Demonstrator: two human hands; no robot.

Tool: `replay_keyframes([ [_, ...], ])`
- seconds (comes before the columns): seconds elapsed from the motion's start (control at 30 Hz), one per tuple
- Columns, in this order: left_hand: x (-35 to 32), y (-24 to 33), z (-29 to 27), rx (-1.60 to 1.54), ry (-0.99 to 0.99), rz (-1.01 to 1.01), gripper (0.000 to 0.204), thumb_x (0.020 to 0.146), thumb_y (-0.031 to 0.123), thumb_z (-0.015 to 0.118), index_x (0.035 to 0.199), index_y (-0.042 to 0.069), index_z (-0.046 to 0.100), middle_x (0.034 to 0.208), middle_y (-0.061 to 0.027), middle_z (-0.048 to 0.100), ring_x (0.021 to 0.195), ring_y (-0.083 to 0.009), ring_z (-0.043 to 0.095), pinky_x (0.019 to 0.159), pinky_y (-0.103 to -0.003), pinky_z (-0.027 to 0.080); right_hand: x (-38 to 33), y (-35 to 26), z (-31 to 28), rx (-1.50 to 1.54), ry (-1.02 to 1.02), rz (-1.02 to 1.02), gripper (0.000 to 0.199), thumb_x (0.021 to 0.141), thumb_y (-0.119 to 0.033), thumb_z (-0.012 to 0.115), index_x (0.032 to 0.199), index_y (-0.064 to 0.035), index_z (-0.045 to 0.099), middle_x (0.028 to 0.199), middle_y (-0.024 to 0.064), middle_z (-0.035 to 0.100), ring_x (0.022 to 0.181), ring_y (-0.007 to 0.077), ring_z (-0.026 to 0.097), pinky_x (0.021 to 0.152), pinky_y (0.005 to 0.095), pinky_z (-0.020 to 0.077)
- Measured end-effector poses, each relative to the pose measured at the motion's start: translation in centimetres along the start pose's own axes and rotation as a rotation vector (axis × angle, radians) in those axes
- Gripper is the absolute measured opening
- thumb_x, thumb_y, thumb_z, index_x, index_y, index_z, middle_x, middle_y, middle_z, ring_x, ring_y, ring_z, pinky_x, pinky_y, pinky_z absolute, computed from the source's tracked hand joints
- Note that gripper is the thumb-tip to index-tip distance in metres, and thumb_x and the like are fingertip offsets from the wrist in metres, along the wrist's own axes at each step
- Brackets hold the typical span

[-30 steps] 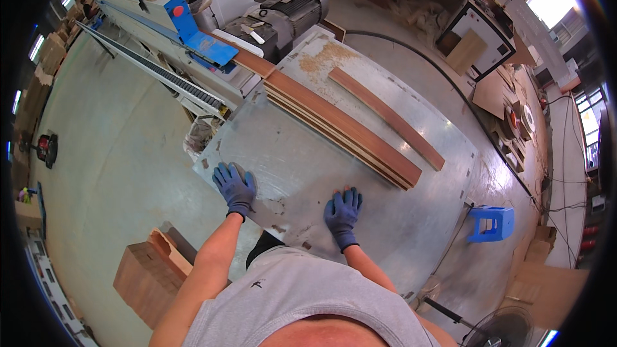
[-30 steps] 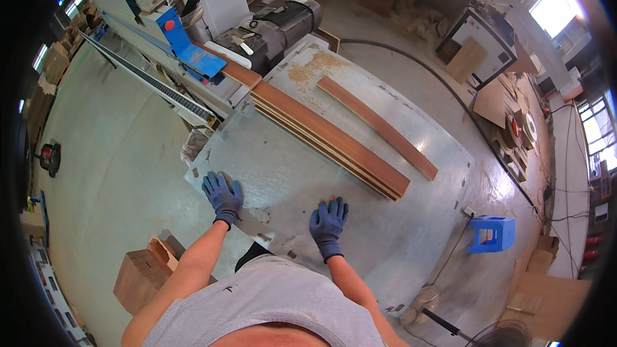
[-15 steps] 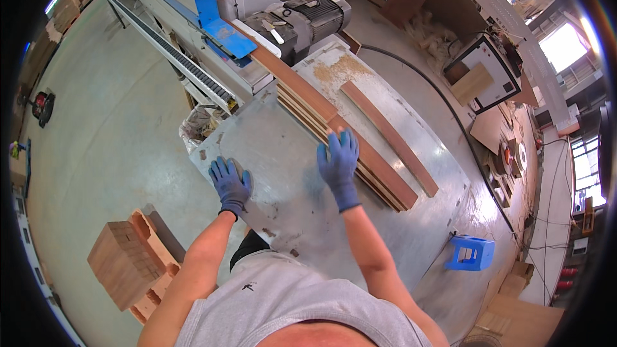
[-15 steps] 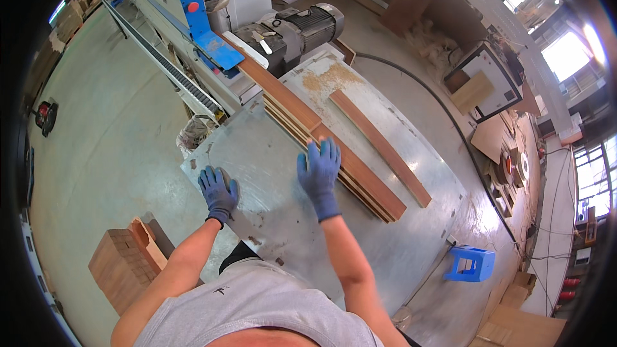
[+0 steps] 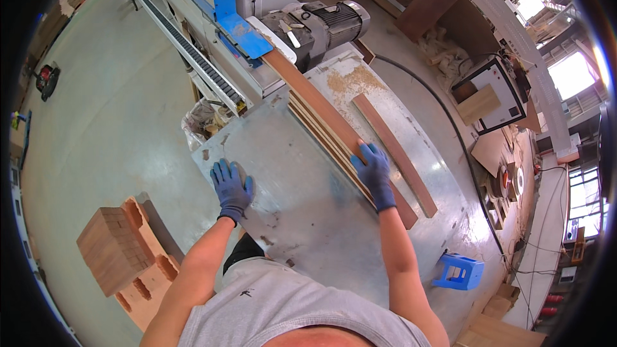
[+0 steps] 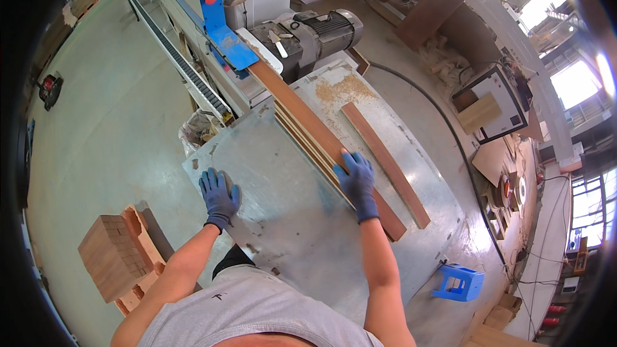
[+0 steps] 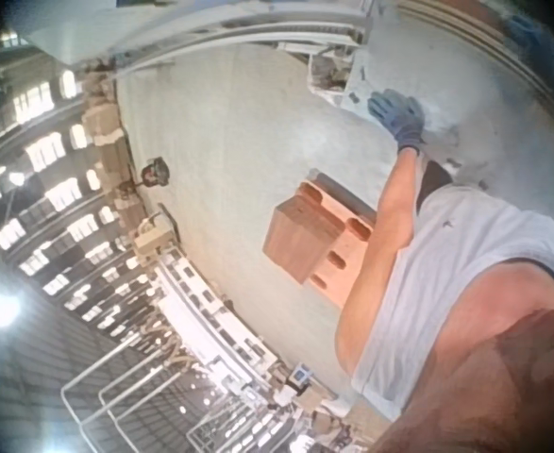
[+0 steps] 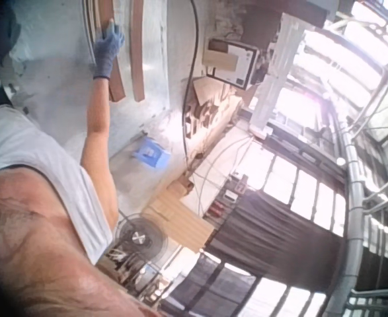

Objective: The person peels excess edge strips off wooden boards by hand, gathers the boards, and places them onto a pallet. The person repeats stacking boards onto the pallet and then carries a long wooden board across the workshop.

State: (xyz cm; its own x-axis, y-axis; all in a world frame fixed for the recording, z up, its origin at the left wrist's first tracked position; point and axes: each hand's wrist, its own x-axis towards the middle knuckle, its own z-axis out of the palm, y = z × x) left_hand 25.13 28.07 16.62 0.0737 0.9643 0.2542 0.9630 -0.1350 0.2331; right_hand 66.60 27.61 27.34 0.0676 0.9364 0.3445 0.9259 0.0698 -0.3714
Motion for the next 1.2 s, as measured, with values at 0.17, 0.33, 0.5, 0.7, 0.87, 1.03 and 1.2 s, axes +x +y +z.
replay_keyframes([
  [0.17, -0.2, -0.7, -0.6, 0.006, -0.01, -0.021, 0.071, 0.089, 0.044, 0.064, 0.139, -0.005, 0.054, 0.153, -0.036, 0.04, 0.144, -0.055, 0.033, 0.121, -0.066, 0.019, -8.7, 3.1, -7.1, 0.004, -0.133, 0.114, 0.058, 0.081, -0.024, 0.078, 0.133, -0.0028, 0.065, 0.107, 0.0148, 0.068, 0.105, 0.0352, 0.065, 0.091, 0.0456, 0.05],
  [0.33, 0.2, 0.0, -0.2, 0.016, -0.006, -0.003, 0.072, 0.088, 0.043, 0.064, 0.139, -0.006, 0.054, 0.152, -0.0363, 0.041, 0.143, -0.0553, 0.034, 0.121, -0.066, 0.02, -13.6, 6.3, -11.9, -0.187, -0.193, 0.082, 0.064, 0.079, -0.021, 0.079, 0.137, -0.0007, 0.062, 0.119, 0.0164, 0.07, 0.109, 0.0346, 0.067, 0.093, 0.0413, 0.0521],
  [0.5, -0.1, -0.8, -0.4, 0.002, -0.004, -0.02, 0.073, 0.088, 0.042, 0.064, 0.141, -0.007, 0.052, 0.154, -0.0359, 0.038, 0.144, -0.0559, 0.031, 0.122, -0.066, 0.018, -5.0, 3.0, -8.2, 0.163, -0.378, 0.194, 0.072, 0.083, -0.029, 0.081, 0.143, 0.0009, 0.057, 0.129, 0.0209, 0.068, 0.121, 0.033, 0.065, 0.103, 0.0417, 0.049],
  [0.7, 0.6, 0.5, -0.1, -0.029, -0.044, -0.015, 0.072, 0.088, 0.041, 0.065, 0.141, -0.007, 0.051, 0.154, -0.0358, 0.037, 0.145, -0.0557, 0.03, 0.122, -0.066, 0.017, 4.3, 6.9, -2.1, 0.486, -0.692, 0.351, 0.08, 0.092, -0.046, 0.077, 0.15, 0.0016, 0.049, 0.147, 0.0171, 0.06, 0.134, 0.0241, 0.057, 0.113, 0.0359, 0.0425],
  [0.87, 0.5, -0.2, -0.6, -0.042, -0.041, -0.046, 0.072, 0.088, 0.04, 0.065, 0.14, -0.007, 0.052, 0.154, -0.036, 0.038, 0.144, -0.0562, 0.03, 0.122, -0.066, 0.018, 8.5, 3.5, -0.8, 0.829, -1.032, 0.536, 0.082, 0.092, -0.048, 0.077, 0.152, 0.0003, 0.048, 0.144, 0.0107, 0.061, 0.131, 0.0192, 0.057, 0.112, 0.0325, 0.0422],
  [1.03, 0.3, -0.2, -1.1, -0.064, -0.04, -0.071, 0.071, 0.087, 0.04, 0.065, 0.138, -0.007, 0.052, 0.153, -0.0361, 0.039, 0.144, -0.0565, 0.031, 0.122, -0.065, 0.019, 7.7, 1.9, -0.6, 0.933, -0.969, 0.634, 0.071, 0.093, -0.041, 0.077, 0.146, 0.0007, 0.054, 0.135, 0.0066, 0.064, 0.121, 0.0148, 0.061, 0.105, 0.0312, 0.048],
  [1.2, -0.1, -0.6, -0.3, -0.072, -0.019, -0.061, 0.07, 0.086, 0.04, 0.066, 0.138, -0.006, 0.053, 0.155, -0.0364, 0.036, 0.145, -0.056, 0.029, 0.122, -0.065, 0.017, 6.8, 1.4, -0.2, 0.918, -0.975, 0.665, 0.072, 0.091, -0.038, 0.079, 0.147, 0.0001, 0.054, 0.135, 0.0071, 0.065, 0.122, 0.0154, 0.06, 0.107, 0.0309, 0.0459],
])
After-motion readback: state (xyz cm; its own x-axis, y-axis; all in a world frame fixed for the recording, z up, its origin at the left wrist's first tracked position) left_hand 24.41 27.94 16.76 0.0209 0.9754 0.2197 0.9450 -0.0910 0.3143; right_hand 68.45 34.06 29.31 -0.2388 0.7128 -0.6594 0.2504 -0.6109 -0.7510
